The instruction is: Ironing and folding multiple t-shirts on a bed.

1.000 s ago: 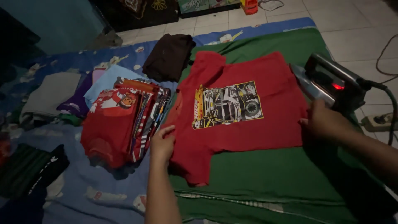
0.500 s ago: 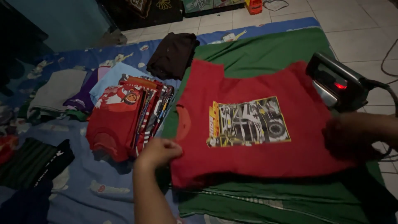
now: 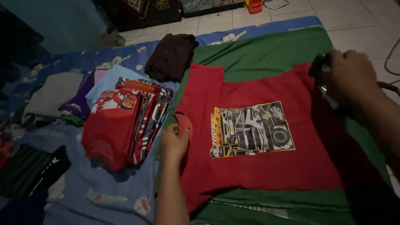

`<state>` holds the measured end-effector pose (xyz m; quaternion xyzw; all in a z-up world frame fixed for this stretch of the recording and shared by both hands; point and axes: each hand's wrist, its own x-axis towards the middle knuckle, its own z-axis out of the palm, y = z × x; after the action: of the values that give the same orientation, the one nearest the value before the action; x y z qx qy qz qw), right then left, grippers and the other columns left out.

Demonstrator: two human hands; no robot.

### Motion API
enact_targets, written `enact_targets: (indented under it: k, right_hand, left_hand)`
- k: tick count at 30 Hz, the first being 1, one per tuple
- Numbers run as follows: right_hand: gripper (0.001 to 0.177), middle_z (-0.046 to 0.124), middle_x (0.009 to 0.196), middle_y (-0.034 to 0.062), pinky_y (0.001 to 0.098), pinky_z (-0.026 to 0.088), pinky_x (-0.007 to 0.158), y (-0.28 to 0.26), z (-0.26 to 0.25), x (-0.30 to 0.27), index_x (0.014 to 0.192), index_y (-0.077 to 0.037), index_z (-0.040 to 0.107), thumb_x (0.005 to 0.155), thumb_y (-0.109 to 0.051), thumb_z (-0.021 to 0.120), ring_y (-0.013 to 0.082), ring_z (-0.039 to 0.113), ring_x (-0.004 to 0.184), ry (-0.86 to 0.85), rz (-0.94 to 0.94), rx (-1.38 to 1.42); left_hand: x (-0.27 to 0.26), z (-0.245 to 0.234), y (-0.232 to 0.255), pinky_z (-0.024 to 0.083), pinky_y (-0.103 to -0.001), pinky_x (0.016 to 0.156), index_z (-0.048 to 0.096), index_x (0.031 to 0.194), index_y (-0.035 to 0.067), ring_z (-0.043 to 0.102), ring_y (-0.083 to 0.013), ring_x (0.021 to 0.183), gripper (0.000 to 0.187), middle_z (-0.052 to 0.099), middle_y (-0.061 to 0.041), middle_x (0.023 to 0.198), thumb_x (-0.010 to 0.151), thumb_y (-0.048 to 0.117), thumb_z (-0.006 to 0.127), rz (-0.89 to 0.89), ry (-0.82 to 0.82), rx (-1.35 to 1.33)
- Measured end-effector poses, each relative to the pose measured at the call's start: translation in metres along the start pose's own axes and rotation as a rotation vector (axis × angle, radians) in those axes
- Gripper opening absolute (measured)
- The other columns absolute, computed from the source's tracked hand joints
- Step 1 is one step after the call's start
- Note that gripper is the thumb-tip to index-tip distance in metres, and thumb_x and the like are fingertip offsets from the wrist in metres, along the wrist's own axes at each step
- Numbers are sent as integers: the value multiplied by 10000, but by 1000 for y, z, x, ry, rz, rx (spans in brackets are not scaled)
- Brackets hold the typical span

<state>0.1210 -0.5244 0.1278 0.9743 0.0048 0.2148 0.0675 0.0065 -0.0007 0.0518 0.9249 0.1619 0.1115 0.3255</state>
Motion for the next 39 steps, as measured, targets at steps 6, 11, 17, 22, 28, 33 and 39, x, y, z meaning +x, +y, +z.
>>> enact_targets:
  k: [6,11,17,22,28,33,39]
  right_hand:
    - [587,651,1139,326,583,572,754,-17,-3,7,1475,-65,560,975,-328,718,481,689,961,-215,303,154]
    - [501,676,1117,317,547,573,721,-3,35,16,1392,-10,610,1001,-287,753,442,706,933,111,278,60]
    - [508,696,1131,231,452,581,766,-32,-27,6,1328,-11,578,967,-287,805,324,710,957,269,26,336]
    - [590,730,1022,84,431,572,620,-108,-89,-52,1295,-199,646,785,-433,827,270,720,817,-54,-159,129]
    - [575,687,938,44,394,558,565,-119,-49,-103,1312,-287,639,778,-476,743,243,703,725,19,-379,115]
    - [646,653,921,46,412,559,585,-95,-45,-67,1270,-280,637,713,-575,776,252,694,733,48,-269,-15]
    - [614,714,917,104,394,551,581,-45,2,-25,1242,-184,617,908,-687,726,247,727,669,61,7,-194]
  left_hand:
    - [3,5,3,575,-461,840,526,1410,65,694,-313,1012,677,699,-142,1174,858,374,764,-101,18,-140]
    - [5,-1,19,582,-441,792,435,1482,122,723,-269,933,678,749,-107,1083,897,309,723,-244,-68,-403]
    - [16,28,-4,568,-380,836,511,1426,162,717,-216,960,583,747,-111,1049,879,76,692,-16,-133,-613]
    - [9,25,2,535,-303,939,730,1239,105,707,-174,1079,372,761,-85,1152,877,24,705,263,-206,-578]
    - [4,25,6,520,-293,749,729,1273,115,608,-142,835,468,718,-99,1055,817,12,701,125,-97,-347]
    - [6,30,1,490,-294,585,716,1287,119,526,-101,600,497,702,-75,863,806,7,669,30,-111,-375]
    - [2,24,8,522,-308,785,726,1302,102,660,-206,891,509,749,-169,1077,813,-27,665,149,-27,-298]
